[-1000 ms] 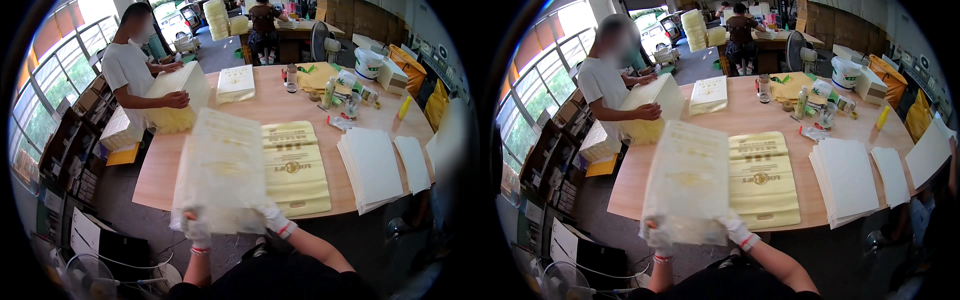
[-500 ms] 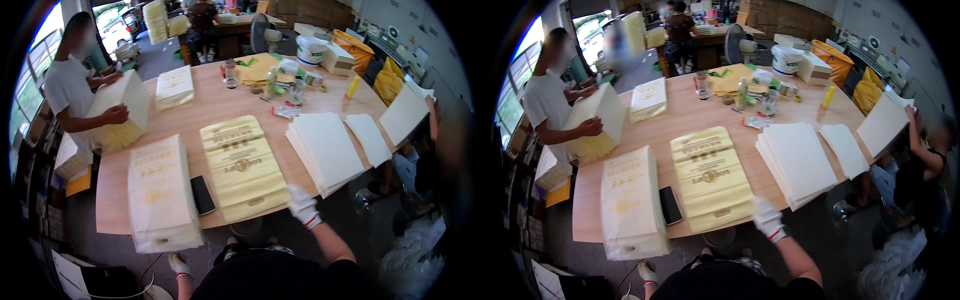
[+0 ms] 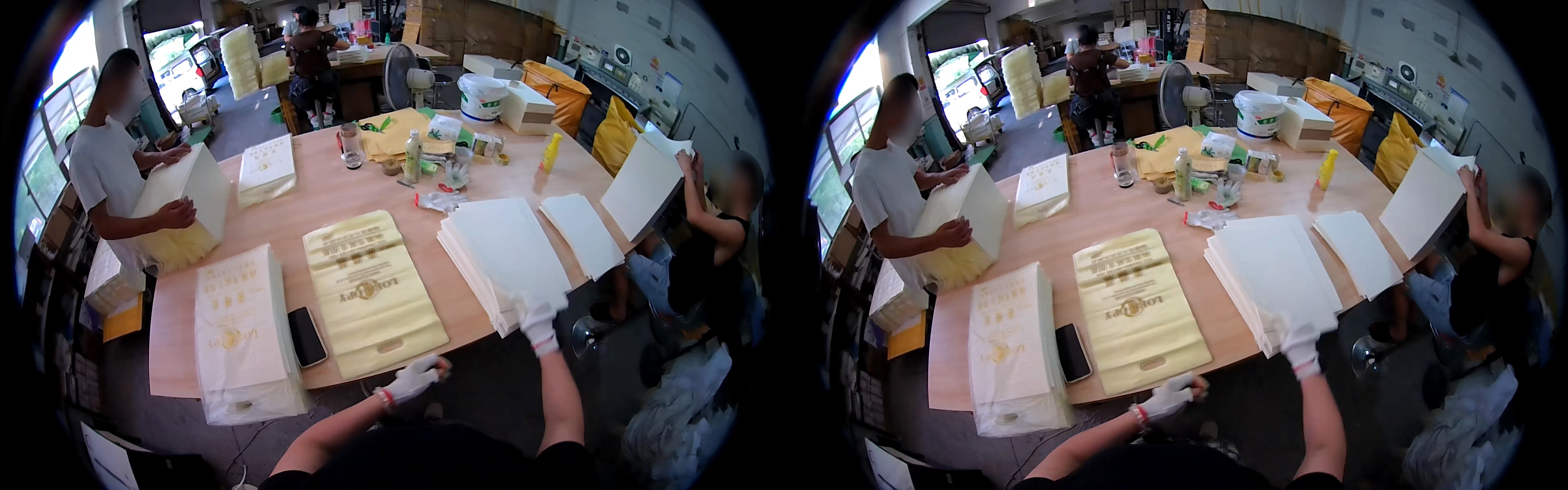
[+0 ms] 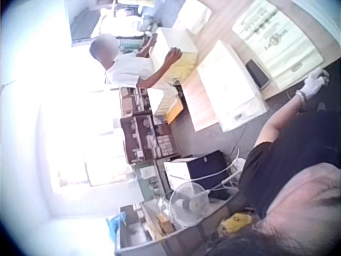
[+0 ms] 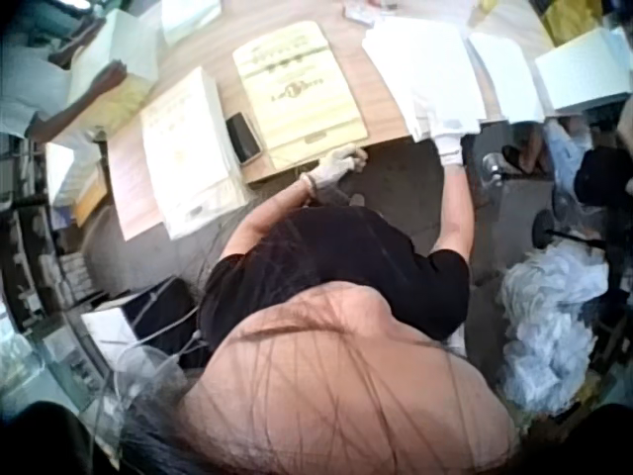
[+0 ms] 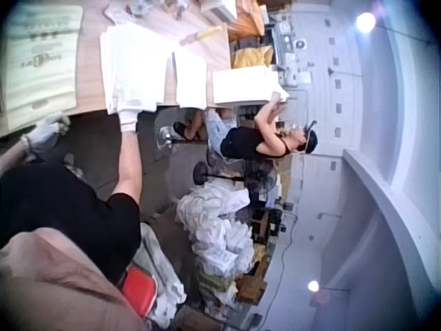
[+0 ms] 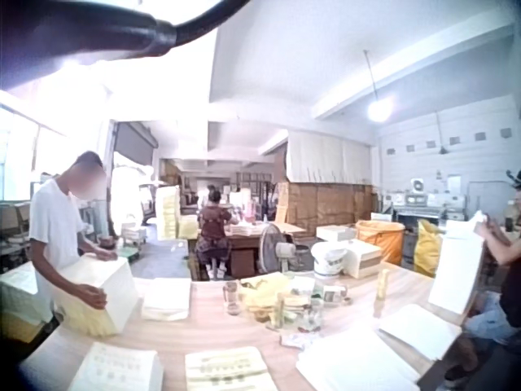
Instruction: The person places a white book into a translucent plastic bag and then inserts the bagged book into a white cardboard box. This process is repeated multiple times with several books and boxes on a large table.
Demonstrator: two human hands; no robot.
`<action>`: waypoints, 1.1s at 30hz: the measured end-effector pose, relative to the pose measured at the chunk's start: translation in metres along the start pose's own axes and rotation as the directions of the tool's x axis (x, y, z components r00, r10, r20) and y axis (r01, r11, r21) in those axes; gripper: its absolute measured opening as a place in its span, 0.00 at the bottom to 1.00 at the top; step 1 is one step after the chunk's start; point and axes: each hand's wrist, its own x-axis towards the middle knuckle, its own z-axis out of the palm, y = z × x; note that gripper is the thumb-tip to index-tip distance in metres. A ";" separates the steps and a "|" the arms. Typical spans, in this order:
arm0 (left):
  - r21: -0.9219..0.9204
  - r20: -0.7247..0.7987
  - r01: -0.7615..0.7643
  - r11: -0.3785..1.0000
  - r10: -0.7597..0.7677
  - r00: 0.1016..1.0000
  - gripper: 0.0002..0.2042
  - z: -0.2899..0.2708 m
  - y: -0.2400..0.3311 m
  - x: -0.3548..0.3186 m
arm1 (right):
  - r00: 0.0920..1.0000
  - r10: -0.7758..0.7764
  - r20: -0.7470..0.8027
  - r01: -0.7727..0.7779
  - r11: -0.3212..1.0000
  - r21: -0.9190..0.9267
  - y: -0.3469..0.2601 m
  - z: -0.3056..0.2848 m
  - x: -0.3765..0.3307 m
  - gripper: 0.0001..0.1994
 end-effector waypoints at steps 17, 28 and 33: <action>0.944 -0.110 0.106 0.314 -0.006 0.994 0.37 0.058 0.052 -0.010 | 0.941 0.292 0.173 -0.263 0.308 0.914 -0.128 0.076 -0.113 0.23; 0.783 -0.479 0.315 0.536 0.198 0.855 0.10 -0.095 0.001 -0.001 | 0.938 0.145 0.316 -0.346 0.286 0.894 -0.103 0.043 -0.099 0.21; 0.733 -0.400 0.283 0.619 0.054 0.915 0.12 -0.108 0.031 0.008 | 0.880 -0.166 0.446 -0.474 -0.240 0.847 -0.138 0.071 -0.094 0.32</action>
